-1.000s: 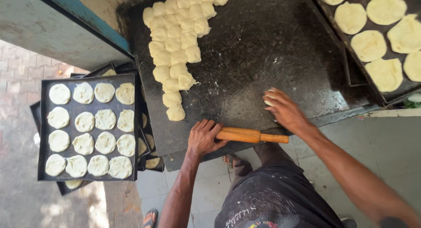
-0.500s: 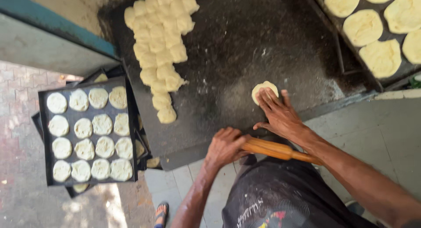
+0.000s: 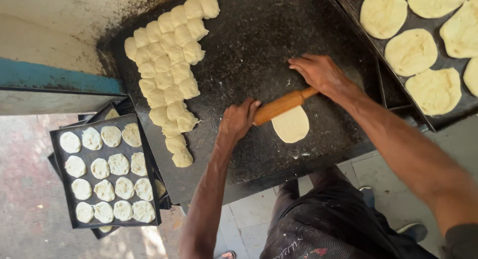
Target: The person uses a rolling pin to flatten small portions of dough on a work surface and then places the flattened pieces onto metal trays.
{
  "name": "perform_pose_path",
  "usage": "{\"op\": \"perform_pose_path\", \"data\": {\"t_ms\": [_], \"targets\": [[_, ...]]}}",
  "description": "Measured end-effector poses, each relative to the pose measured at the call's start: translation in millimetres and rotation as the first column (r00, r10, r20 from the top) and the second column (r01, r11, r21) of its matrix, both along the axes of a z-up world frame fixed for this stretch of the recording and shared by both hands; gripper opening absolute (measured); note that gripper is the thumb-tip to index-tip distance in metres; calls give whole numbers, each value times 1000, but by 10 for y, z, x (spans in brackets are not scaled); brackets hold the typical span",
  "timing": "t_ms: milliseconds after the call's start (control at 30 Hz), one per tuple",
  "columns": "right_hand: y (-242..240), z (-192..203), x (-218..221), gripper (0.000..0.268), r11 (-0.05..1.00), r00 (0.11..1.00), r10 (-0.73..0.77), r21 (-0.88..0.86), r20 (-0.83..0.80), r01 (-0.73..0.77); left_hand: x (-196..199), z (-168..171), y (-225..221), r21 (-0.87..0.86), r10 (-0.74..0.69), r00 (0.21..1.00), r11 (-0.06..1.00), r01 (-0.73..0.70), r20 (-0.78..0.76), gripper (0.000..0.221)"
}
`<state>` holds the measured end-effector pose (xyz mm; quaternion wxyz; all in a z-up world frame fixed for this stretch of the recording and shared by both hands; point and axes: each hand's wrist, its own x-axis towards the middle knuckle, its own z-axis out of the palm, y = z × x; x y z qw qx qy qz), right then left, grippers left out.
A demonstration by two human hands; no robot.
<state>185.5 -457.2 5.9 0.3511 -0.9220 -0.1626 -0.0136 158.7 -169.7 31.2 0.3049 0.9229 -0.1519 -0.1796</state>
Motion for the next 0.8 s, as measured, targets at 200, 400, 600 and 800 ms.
{"op": "perform_pose_path", "data": {"t_ms": [200,400,600,800], "targets": [[46,-76,-776,33,995,983,-96,-2,-157,97,-921,147,-157,136,-75,939,990,30,335,45],[436,90,-788,38,954,895,149,-301,422,-17,-1236,-112,43,89,-136,896,990,108,422,57],[315,267,-1222,20,990,719,139,121,-681,-77,-1368,-260,884,116,-236,836,972,206,495,59],[-722,1204,-943,28,981,639,-16,111,-769,158,-1461,-329,1145,151,-162,859,983,100,486,57]]}}
